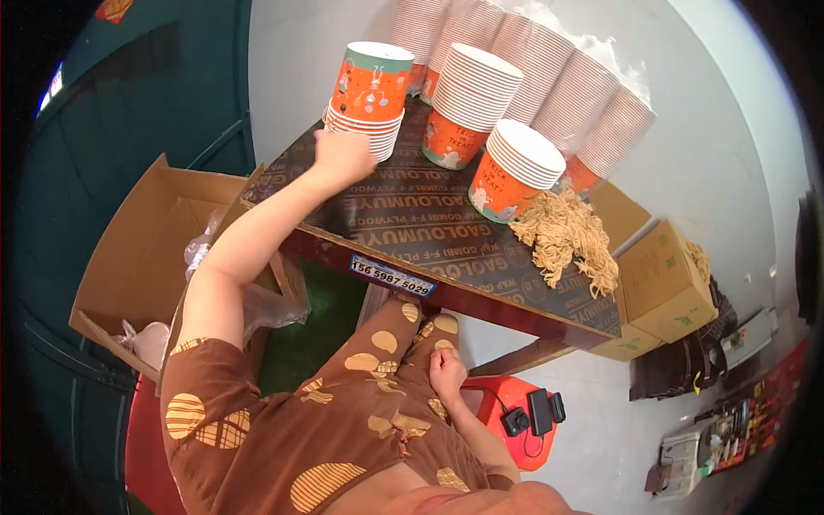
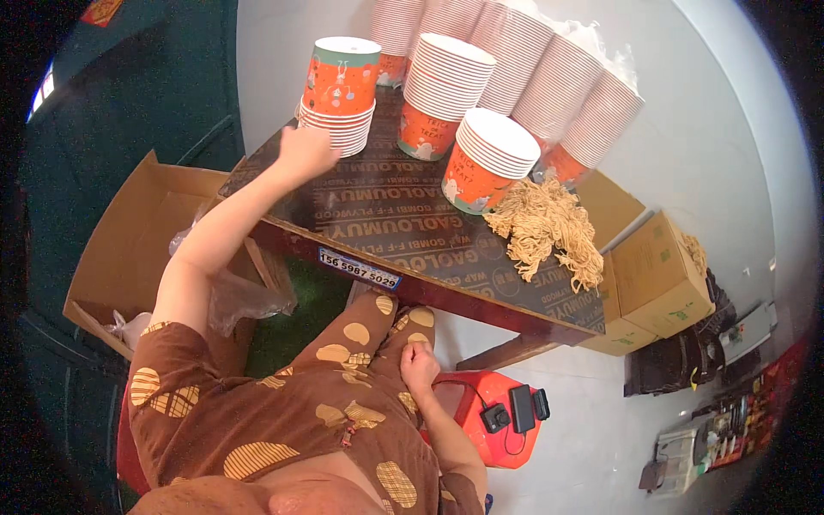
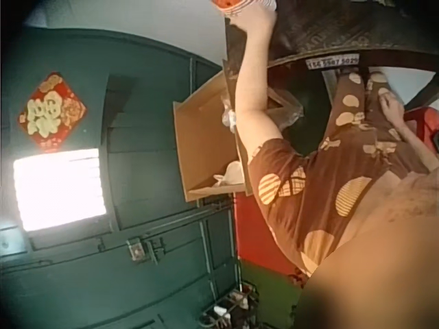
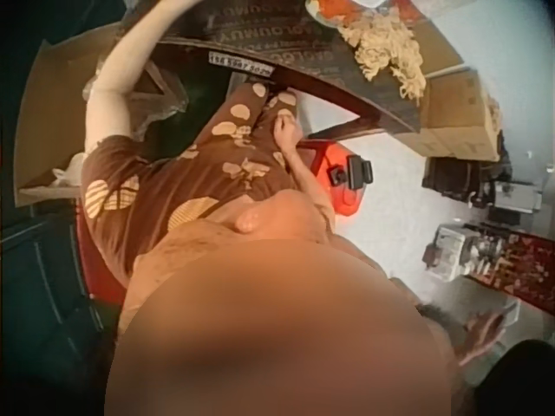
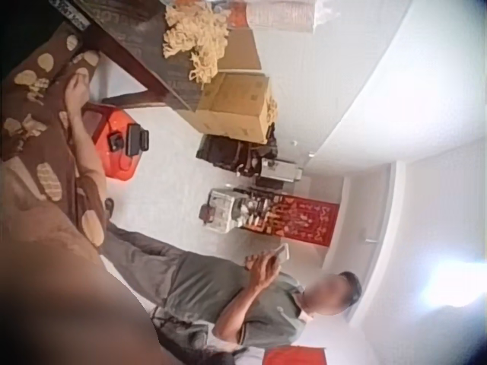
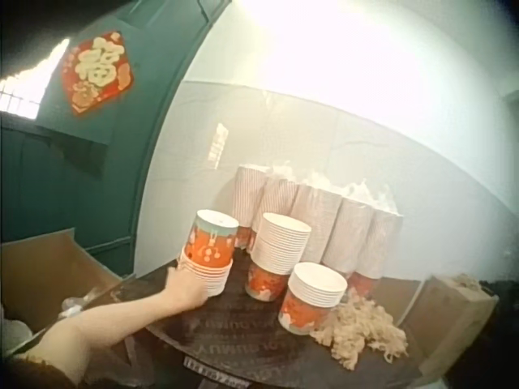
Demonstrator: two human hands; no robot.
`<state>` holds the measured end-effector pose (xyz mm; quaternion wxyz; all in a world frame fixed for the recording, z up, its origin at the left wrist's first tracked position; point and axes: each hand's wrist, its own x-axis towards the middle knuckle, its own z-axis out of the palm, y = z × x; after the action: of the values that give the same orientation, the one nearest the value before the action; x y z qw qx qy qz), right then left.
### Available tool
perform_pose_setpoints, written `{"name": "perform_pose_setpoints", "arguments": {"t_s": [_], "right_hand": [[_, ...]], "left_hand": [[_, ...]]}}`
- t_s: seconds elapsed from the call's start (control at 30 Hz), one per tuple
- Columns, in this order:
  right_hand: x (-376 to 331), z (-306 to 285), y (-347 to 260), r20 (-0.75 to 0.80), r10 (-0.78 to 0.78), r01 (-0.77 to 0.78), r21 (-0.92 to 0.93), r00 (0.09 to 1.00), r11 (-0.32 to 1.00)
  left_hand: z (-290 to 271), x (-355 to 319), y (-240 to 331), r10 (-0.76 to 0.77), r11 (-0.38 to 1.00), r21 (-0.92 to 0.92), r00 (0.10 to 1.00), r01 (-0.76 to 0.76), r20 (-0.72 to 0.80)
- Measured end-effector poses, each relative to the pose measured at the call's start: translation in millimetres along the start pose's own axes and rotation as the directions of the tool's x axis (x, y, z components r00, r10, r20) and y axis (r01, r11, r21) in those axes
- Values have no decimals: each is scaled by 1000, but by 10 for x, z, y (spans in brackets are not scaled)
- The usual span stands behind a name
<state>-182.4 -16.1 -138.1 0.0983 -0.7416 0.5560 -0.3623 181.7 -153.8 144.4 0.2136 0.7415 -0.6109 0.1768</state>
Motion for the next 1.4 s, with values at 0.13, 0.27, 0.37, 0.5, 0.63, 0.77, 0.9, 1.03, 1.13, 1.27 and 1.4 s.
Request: {"name": "perform_pose_setpoints", "arguments": {"t_s": [0.13,0.27,0.37,0.5,0.63,0.77,0.9,1.03,1.13,1.27,1.4], "right_hand": [[22,-29,10,66,51,-48,-37,997,998],[9,-13,4,81,41,-37,-55,996,998],[-5,-10,36,90,42,-38,-46,995,998],[-9,-33,75,95,49,-44,-48,994,998],[-17,14,115,37,6,-5,-11,999,1000],[6,34,90,23,-47,46,39,999,998],[33,-4,42,107,-39,37,25,993,999],[46,-3,73,92,-28,24,35,995,999],[40,-30,50,85,-24,21,33,996,999],[25,-17,44,66,-23,21,32,998,999],[13,-28,57,69,4,-4,13,998,1000]], "left_hand": [[-296,149,870,421,886,-20,821,-464,-385],[-436,502,1484,382,873,-197,876,-446,-294],[-332,755,1732,335,879,-257,904,-401,-267],[-124,840,1776,279,906,-270,939,-327,-204],[-75,732,1419,272,940,-77,866,-332,-419],[-118,896,625,47,997,-7,705,-73,-708],[-47,996,-158,-217,975,-198,626,100,-749],[12,876,-274,-360,913,-385,708,134,-608],[133,859,-223,-416,791,-604,806,93,-421],[468,983,-206,-401,729,-675,871,115,-285],[516,1031,-148,-369,734,-673,888,97,-274]]}}
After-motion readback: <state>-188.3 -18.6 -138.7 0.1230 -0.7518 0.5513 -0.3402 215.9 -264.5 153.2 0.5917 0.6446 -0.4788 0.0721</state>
